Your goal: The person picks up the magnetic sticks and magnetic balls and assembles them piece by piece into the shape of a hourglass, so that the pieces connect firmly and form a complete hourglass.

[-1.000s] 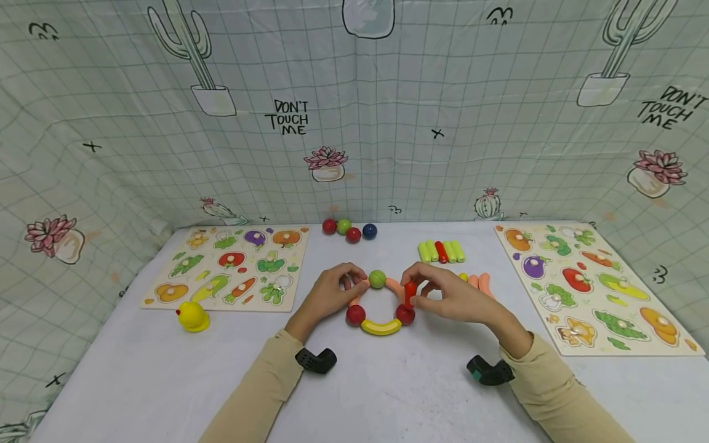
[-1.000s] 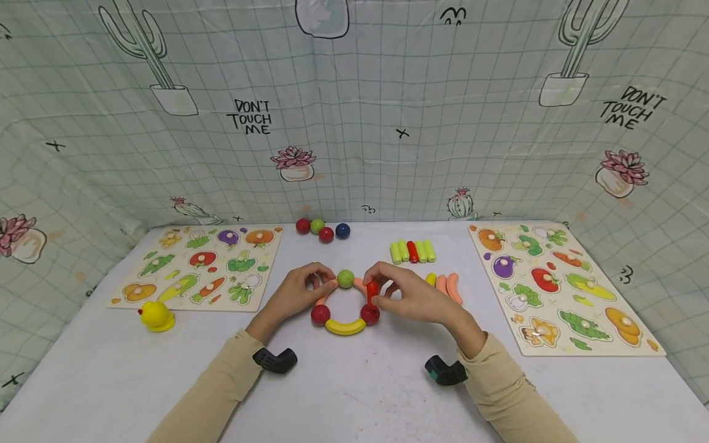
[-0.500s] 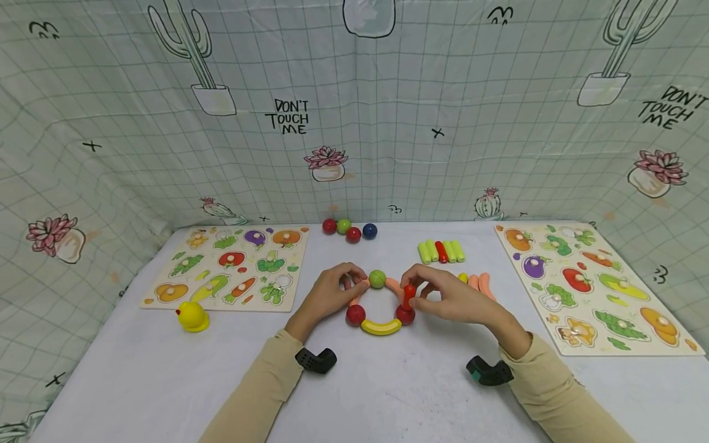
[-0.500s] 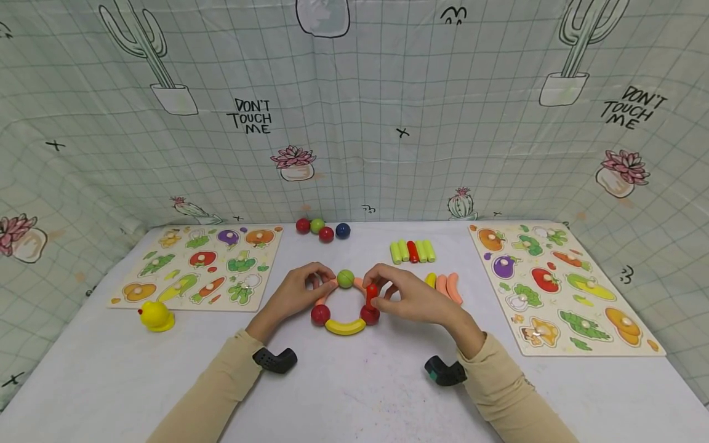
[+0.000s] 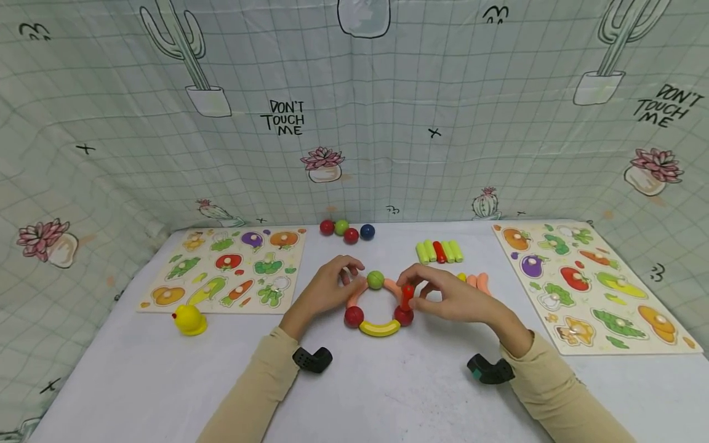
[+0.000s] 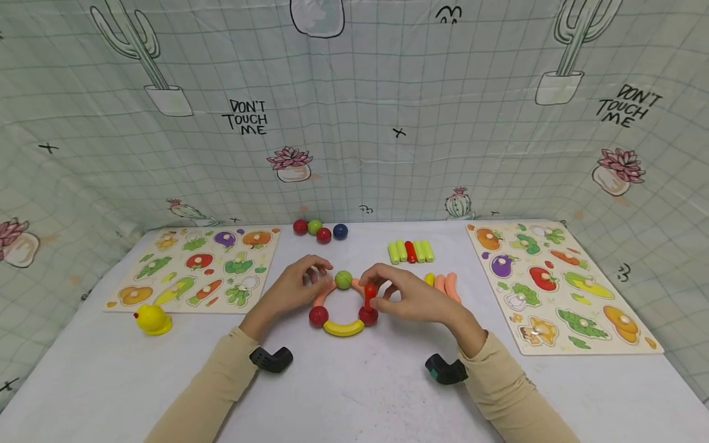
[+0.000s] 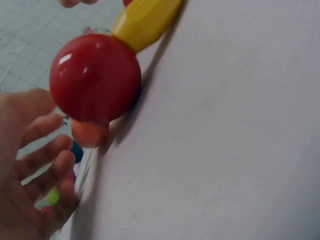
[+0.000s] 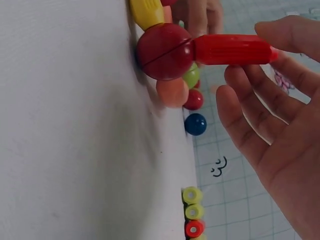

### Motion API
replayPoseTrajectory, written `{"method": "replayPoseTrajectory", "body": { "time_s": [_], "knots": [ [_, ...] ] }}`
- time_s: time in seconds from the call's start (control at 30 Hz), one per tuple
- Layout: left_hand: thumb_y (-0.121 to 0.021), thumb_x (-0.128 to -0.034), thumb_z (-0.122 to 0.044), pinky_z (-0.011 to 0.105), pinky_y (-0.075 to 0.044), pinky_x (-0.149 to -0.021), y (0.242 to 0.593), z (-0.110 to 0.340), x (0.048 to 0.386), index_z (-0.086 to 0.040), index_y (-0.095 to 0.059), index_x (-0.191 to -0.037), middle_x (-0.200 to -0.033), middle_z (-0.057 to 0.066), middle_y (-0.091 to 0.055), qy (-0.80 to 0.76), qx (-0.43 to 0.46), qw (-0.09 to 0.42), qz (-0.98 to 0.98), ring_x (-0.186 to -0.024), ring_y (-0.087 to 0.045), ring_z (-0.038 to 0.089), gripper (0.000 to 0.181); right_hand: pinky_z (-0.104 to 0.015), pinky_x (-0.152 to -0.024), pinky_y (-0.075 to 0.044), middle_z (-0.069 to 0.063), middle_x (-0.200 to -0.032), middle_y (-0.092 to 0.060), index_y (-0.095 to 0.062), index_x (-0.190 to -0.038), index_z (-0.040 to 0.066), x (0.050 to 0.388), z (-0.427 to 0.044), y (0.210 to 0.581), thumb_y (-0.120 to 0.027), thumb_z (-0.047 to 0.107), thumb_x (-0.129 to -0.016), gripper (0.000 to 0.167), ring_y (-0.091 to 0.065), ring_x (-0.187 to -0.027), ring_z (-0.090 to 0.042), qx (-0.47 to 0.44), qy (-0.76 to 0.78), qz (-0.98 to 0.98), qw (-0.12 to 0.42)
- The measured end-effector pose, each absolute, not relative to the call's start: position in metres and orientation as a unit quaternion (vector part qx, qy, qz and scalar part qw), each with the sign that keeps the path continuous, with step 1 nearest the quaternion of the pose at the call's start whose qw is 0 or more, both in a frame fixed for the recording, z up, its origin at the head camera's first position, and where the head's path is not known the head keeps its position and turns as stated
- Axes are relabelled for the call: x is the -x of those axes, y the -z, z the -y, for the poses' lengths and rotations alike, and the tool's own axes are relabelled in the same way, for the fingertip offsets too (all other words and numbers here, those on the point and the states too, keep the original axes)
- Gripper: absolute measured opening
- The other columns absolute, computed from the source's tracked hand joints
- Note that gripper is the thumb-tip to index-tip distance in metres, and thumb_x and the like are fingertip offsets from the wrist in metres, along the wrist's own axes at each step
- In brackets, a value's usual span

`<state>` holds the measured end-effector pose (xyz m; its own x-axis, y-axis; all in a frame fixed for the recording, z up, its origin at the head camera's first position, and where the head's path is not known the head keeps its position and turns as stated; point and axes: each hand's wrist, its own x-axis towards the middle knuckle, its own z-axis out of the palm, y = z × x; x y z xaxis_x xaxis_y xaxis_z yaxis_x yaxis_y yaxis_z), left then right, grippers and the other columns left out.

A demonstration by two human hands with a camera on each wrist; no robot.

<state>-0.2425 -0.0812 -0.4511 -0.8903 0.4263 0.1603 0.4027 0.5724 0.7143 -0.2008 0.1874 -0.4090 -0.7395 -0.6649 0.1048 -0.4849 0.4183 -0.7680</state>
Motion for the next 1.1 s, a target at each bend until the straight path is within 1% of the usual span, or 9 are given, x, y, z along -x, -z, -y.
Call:
{"method": "replayPoseTrajectory", "body": {
  "time_s": [0.07,0.17,0.23,0.37,0.47,0.57,0.7,0.83,1.1],
  "knots": [
    [-0.064,-0.0897,-0.024,0.028,-0.045,-0.076,0.445,0.081,0.243,-0.015,-0.06,-0.114,-0.101,0.0,-0.059,-0.389,-0.247,0.011,-0.887,-0.09,-0.055,0.015,0.026,-0.029,-0.085,-0.051,0.004,-0.109,-0.061,-0.053,-0.119,0.013,0.201,-0.188,0.407,-0.061,0.017,-0.091,0.029,-0.056,-0.103,-0.012,0.343,0.413,-0.837,0.1],
    [-0.063,-0.0903,-0.025,0.032,-0.046,-0.087,0.435,0.078,0.245,-0.018,-0.06,-0.117,-0.111,-0.001,-0.059,-0.359,-0.263,0.028,-0.895,-0.102,-0.053,0.016,0.027,-0.029,-0.086,-0.05,0.002,-0.11,-0.06,-0.052,-0.12,0.017,0.201,-0.189,0.404,-0.059,0.018,-0.093,0.027,-0.057,-0.103,-0.012,0.333,0.416,-0.842,0.085],
    [-0.063,-0.0905,-0.025,0.035,-0.045,-0.093,0.428,0.074,0.247,-0.02,-0.06,-0.119,-0.117,-0.003,-0.058,-0.335,-0.278,0.047,-0.899,-0.108,-0.052,0.016,0.029,-0.029,-0.087,-0.049,-0.002,-0.11,-0.06,-0.052,-0.12,0.019,0.201,-0.189,0.402,-0.057,0.019,-0.094,0.026,-0.057,-0.102,-0.012,0.322,0.421,-0.844,0.078],
    [-0.062,-0.0904,-0.024,0.038,-0.043,-0.099,0.416,0.06,0.255,-0.019,-0.062,-0.12,-0.122,-0.003,-0.058,-0.288,-0.33,0.1,-0.893,-0.113,-0.05,0.016,0.03,-0.028,-0.089,-0.048,-0.008,-0.108,-0.06,-0.052,-0.12,0.019,0.202,-0.191,0.4,-0.054,0.019,-0.096,0.025,-0.056,-0.102,-0.013,0.303,0.431,-0.847,0.068],
    [-0.062,-0.0904,-0.022,0.037,-0.042,-0.1,0.413,0.051,0.26,-0.018,-0.065,-0.117,-0.119,-0.002,-0.06,-0.249,-0.375,0.137,-0.882,-0.112,-0.05,0.016,0.027,-0.028,-0.089,-0.048,-0.011,-0.107,-0.06,-0.052,-0.12,0.018,0.202,-0.194,0.4,-0.053,0.018,-0.097,0.024,-0.057,-0.1,-0.013,0.298,0.437,-0.846,0.062],
    [-0.062,-0.0912,-0.022,0.033,-0.042,-0.099,0.415,0.044,0.264,-0.019,-0.066,-0.112,-0.115,-0.004,-0.062,-0.215,-0.402,0.153,-0.877,-0.108,-0.052,0.013,0.022,-0.027,-0.088,-0.048,-0.011,-0.105,-0.06,-0.052,-0.12,0.018,0.203,-0.196,0.401,-0.052,0.017,-0.097,0.023,-0.057,-0.098,-0.012,0.298,0.439,-0.846,0.053],
    [-0.062,-0.0913,-0.024,0.032,-0.044,-0.097,0.42,0.042,0.266,-0.022,-0.067,-0.108,-0.11,-0.007,-0.063,-0.196,-0.395,0.148,-0.885,-0.103,-0.053,0.011,0.017,-0.025,-0.085,-0.049,-0.006,-0.102,-0.06,-0.053,-0.12,0.017,0.206,-0.2,0.4,-0.052,0.015,-0.097,0.023,-0.058,-0.095,-0.012,0.3,0.436,-0.847,0.04],
    [-0.063,-0.0901,-0.026,0.031,-0.045,-0.09,0.421,0.049,0.265,-0.023,-0.066,-0.104,-0.104,-0.008,-0.063,-0.194,-0.368,0.134,-0.9,-0.097,-0.052,0.011,0.015,-0.025,-0.085,-0.049,-0.001,-0.1,-0.059,-0.053,-0.119,0.017,0.208,-0.204,0.398,-0.053,0.014,-0.096,0.023,-0.058,-0.094,-0.013,0.3,0.437,-0.847,0.034],
    [-0.064,-0.0895,-0.025,0.033,-0.044,-0.086,0.422,0.063,0.262,-0.021,-0.065,-0.108,-0.103,-0.005,-0.061,-0.216,-0.359,0.132,-0.898,-0.094,-0.052,0.011,0.019,-0.025,-0.085,-0.049,-0.001,-0.102,-0.059,-0.053,-0.119,0.017,0.21,-0.205,0.398,-0.053,0.016,-0.097,0.022,-0.059,-0.094,-0.012,0.295,0.436,-0.849,0.042]
  ]
}}
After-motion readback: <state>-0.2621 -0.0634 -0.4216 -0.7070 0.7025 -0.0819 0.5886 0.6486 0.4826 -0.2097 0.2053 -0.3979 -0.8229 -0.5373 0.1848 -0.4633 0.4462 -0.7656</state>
